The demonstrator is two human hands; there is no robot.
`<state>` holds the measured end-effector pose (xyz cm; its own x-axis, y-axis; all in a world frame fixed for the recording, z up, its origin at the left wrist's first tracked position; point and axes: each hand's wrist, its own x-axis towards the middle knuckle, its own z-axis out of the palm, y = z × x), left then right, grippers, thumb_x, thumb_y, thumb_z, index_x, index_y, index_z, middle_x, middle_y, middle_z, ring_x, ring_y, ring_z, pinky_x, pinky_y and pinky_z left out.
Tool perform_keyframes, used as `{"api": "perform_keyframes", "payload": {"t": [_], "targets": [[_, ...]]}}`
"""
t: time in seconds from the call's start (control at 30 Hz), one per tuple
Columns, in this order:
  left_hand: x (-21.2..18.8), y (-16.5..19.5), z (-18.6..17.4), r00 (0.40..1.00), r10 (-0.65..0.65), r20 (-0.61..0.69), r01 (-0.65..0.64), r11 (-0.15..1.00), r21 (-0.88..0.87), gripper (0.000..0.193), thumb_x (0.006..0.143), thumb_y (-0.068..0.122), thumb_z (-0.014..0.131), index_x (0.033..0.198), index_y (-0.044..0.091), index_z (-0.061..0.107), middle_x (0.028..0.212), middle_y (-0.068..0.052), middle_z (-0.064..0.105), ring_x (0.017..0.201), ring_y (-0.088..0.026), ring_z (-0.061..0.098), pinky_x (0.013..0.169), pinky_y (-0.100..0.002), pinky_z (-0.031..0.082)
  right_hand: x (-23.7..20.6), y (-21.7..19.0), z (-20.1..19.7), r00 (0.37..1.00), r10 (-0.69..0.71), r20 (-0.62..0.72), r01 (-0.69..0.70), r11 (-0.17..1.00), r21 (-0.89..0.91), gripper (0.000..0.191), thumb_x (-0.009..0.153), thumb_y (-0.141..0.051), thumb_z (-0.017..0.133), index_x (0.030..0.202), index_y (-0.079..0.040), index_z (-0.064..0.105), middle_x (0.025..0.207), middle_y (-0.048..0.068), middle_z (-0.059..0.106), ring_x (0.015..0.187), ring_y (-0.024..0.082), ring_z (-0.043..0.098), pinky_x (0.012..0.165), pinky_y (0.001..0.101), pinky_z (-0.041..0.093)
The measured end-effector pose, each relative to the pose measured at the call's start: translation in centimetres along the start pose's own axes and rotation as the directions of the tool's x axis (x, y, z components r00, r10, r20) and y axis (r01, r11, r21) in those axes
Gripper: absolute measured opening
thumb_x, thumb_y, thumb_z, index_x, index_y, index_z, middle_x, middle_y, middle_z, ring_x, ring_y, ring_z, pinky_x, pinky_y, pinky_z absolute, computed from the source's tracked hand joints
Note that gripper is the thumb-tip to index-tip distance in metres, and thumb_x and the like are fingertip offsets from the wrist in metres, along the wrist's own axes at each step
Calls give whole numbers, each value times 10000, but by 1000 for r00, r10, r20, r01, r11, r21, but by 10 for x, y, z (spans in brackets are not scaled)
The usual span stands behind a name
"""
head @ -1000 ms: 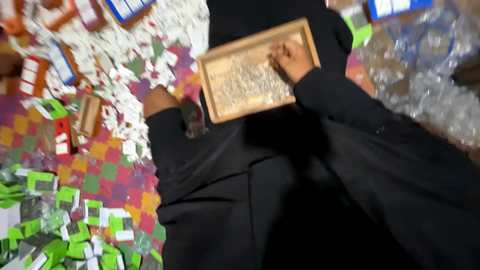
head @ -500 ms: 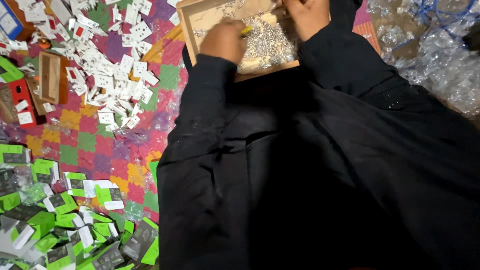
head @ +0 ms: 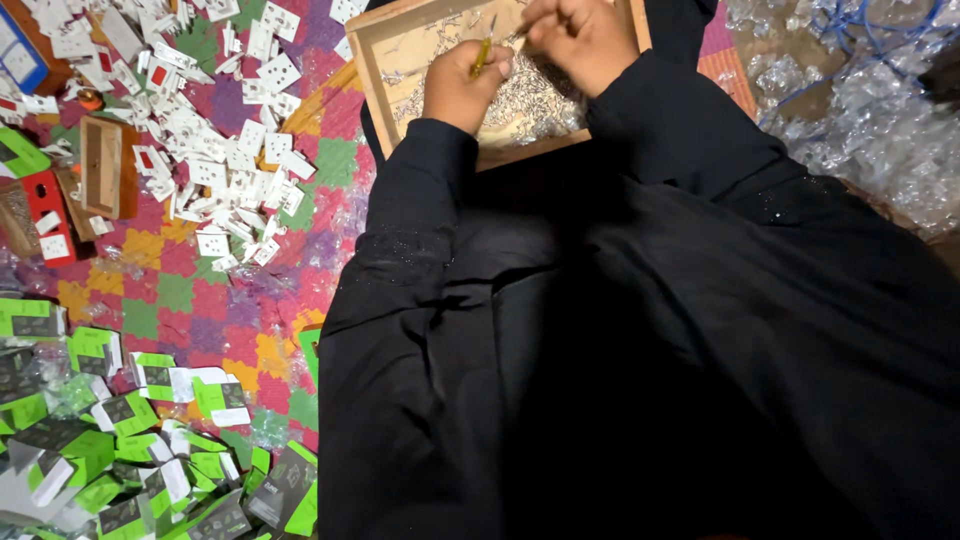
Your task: The person sits on the floor with a wooden tray on their lap and sorts small metal screws from a pile, using a small hand tool to pick and move the fasteners within the tray. They repeatedly lift and reposition individual screws, separating them in the tray while more screws and boxes of parts lie scattered on the floor around them.
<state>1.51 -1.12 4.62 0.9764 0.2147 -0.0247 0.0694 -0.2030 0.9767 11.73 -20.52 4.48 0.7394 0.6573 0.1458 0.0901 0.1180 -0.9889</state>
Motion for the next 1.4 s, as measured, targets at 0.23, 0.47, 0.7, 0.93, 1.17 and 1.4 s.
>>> {"api": "perform_keyframes", "payload": {"t": [0.23, 0.47, 0.7, 0.93, 1.17, 1.4], "targets": [[-2, -5, 4, 1000, -10, -18, 8, 995, -102, 36, 956, 43, 712, 928, 27, 698, 761, -3, 654, 656, -59, 564, 592, -235, 469, -2, -13, 8, 979, 139, 148, -124, 987, -107, 100, 1041, -44, 756, 1088, 15, 691, 847, -41, 602, 762, 16, 528, 690, 188, 441], [-2, -6, 6, 999, -31, 12, 33, 974, -226, 61, 985, 64, 657, 932, 35, 652, 761, 6, 628, 640, -74, 565, 589, -243, 473, 1, -5, 4, 968, 178, 176, -176, 984, -25, 73, 1044, -33, 670, 1096, 17, 682, 919, 10, 694, 827, 50, 648, 756, 203, 537], [-1, -4, 8, 1000, -14, 8, 16, 977, -213, 56, 987, 62, 634, 940, 39, 654, 763, 0, 650, 636, -79, 574, 588, -252, 481, 3, 1, -2, 954, 226, 197, -235, 972, 23, 67, 1090, -32, 589, 1096, 9, 641, 952, 51, 689, 810, 84, 647, 749, 219, 539], [-3, -1, 8, 983, 180, 38, -174, 978, -111, 32, 958, 52, 698, 953, 23, 709, 929, -24, 764, 873, -79, 716, 790, -264, 576, 2, -8, 0, 969, 201, 146, -203, 979, -3, 87, 1079, -21, 557, 1033, 1, 626, 942, 58, 703, 794, 84, 662, 733, 233, 555], [-4, -4, 7, 999, 51, -4, -51, 995, -81, 72, 970, 54, 660, 919, 26, 702, 813, -11, 685, 719, -76, 595, 664, -254, 498, 1, -6, -2, 958, 212, 194, -234, 967, 99, 85, 1046, 4, 548, 1021, -11, 627, 960, 67, 704, 793, 95, 667, 737, 231, 549], [-4, -3, 7, 998, 63, -21, -65, 992, -108, 81, 970, 52, 639, 893, 42, 662, 730, 31, 592, 652, -60, 507, 596, -256, 434, 4, 2, -6, 931, 287, 223, -315, 944, 98, 134, 1051, -74, 508, 1041, -38, 637, 967, 103, 750, 749, 86, 675, 619, 204, 462]]}}
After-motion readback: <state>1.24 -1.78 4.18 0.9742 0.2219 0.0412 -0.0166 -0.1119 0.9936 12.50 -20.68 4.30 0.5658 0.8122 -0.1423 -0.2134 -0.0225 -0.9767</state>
